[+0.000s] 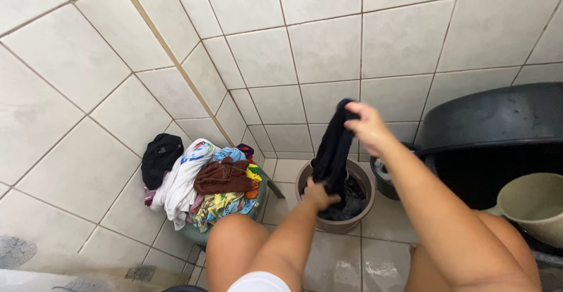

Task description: The person washes items of clothing by hand in buckets of water, scrubbing and wringing them before placing them into other containers.

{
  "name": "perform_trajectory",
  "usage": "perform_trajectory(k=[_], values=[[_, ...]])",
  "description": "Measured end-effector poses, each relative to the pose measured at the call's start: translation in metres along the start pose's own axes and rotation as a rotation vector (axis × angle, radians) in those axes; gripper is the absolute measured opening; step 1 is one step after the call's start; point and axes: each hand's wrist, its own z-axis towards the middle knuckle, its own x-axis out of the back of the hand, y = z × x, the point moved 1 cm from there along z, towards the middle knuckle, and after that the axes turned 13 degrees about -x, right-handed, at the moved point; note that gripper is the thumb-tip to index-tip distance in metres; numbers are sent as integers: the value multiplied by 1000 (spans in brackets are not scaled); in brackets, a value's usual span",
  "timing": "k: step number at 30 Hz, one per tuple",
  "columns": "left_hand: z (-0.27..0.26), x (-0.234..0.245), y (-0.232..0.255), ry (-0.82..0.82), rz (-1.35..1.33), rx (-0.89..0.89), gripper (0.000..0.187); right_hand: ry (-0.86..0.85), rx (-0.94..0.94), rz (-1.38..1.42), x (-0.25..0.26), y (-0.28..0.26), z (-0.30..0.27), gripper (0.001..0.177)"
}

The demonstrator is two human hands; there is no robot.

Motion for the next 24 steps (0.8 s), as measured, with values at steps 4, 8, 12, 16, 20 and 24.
perform_trajectory(k=[4,8,12,16,20,24], values=[[60,36,-50,186,183,-277,48,408,340,-534,59,0,15,43],[77,123,-80,188,338,-158,33,632,209,-979,90,1,5,41],[62,189,-71,285,297,-231,30,529,-104,-1046,107,3,7,54],[51,213,-62,320,-175,-293,22,430,-269,-1035,124,19,13,59],[38,223,-42,431,-787,-445,19,423,-122,-423,140,33,31,25],[15,227,-1,591,-1733,-521,25,217,256,600,110,19,55,19]])
